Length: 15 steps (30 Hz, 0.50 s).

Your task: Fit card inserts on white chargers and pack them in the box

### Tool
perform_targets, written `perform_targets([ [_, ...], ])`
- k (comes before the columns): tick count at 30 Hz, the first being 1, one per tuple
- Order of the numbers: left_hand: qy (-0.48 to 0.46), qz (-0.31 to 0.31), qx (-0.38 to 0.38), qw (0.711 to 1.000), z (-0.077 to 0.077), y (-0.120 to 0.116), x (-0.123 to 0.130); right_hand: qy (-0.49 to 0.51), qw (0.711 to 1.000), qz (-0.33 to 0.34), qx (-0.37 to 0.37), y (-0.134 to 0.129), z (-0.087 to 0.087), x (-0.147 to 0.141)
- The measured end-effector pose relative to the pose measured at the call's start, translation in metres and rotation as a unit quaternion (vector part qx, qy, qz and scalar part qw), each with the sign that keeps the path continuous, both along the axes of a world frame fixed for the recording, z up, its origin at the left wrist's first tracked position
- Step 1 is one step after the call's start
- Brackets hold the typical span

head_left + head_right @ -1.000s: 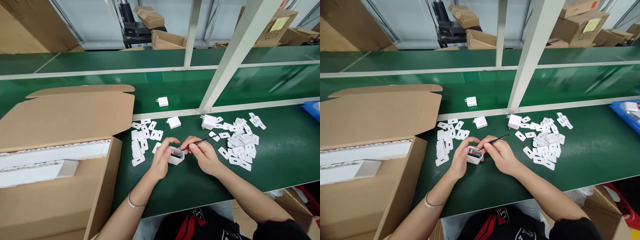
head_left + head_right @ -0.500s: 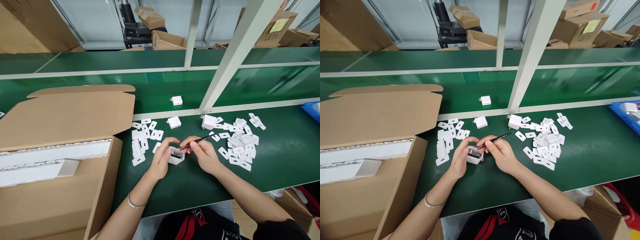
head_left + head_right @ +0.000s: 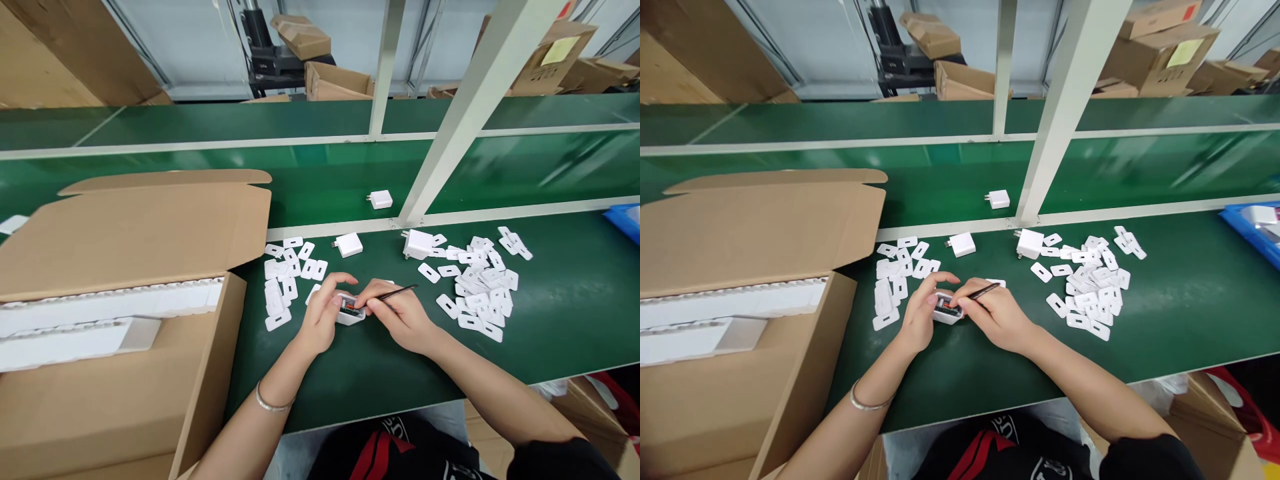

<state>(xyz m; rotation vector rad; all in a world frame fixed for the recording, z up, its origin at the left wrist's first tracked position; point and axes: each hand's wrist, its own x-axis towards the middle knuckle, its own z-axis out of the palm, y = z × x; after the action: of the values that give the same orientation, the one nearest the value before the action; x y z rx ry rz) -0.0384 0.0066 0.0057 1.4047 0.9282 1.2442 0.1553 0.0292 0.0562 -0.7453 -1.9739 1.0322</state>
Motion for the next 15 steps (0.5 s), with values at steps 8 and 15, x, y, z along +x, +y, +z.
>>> perform_targets([
  [8,-0.035,0.123,-0.059,0.99,-0.007,0.012,-0.006,-0.271,0.945,-0.045,0.175,0.015,-0.019,0.01],
  [15,-0.039,0.163,-0.071,0.983,-0.011,0.012,-0.008,-0.301,0.926,-0.128,0.188,0.052,-0.012,0.04],
])
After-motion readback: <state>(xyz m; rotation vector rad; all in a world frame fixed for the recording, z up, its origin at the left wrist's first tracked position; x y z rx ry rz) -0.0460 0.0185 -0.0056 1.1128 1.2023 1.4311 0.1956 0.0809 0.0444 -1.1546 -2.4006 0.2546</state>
